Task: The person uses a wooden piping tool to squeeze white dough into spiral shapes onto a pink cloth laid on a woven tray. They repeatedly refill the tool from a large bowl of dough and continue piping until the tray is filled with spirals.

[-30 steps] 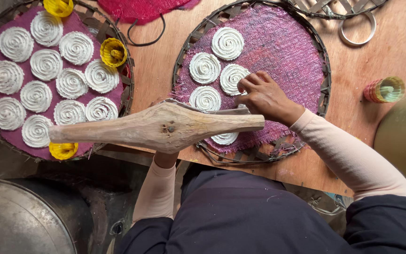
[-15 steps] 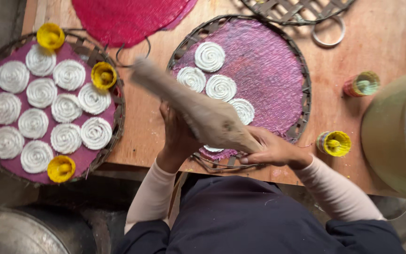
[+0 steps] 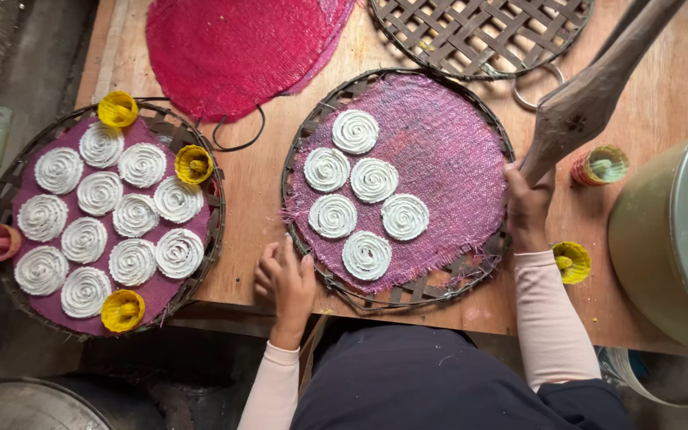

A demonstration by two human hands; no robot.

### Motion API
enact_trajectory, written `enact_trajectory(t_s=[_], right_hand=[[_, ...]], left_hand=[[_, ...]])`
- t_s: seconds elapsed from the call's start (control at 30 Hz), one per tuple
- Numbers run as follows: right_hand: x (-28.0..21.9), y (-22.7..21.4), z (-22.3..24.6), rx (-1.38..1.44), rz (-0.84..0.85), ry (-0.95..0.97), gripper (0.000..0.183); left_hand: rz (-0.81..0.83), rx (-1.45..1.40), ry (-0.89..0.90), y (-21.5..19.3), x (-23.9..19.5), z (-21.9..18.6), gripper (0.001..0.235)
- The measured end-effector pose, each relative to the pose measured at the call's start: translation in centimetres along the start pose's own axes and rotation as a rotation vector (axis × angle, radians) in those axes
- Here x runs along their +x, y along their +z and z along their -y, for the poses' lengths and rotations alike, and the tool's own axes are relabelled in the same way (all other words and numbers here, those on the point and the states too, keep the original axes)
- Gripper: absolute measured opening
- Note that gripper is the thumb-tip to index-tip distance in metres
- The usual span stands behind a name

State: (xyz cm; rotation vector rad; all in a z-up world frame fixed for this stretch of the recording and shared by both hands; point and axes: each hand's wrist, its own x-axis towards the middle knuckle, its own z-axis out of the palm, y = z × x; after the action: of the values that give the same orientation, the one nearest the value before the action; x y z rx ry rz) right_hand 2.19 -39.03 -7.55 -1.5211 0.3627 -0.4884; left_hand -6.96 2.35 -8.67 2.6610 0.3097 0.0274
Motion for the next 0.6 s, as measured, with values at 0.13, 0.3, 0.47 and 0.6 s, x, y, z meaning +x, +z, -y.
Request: enact_trajectory(t_s=[0.13, 0.3, 0.47, 0.6], right_hand=[[0.5, -0.6, -1.2, 0.076, -0.032, 0.089, 0.019], [-1.1, -1.1, -1.5, 0.131, -0.04, 0.157, 0.016], [-6.2, -0.4, 0.3, 0.146, -0.07, 0.311, 0.016], [-9.6, -0.3, 3.0, 0.285, 0.004, 0.293, 0.016]], left_hand=[[-0.074, -0.121, -0.026, 1.0, 0.4, -0.5, 0.055], [-0.147, -0.25, -0.028, 0.0, 1.8, -0.2, 0.04], [-0.113, -0.431, -0.071, -2.4, 3.4, 2.6, 0.031], [-0.18, -0.546, 0.18, -3.3, 6.8, 4.5, 0.035]])
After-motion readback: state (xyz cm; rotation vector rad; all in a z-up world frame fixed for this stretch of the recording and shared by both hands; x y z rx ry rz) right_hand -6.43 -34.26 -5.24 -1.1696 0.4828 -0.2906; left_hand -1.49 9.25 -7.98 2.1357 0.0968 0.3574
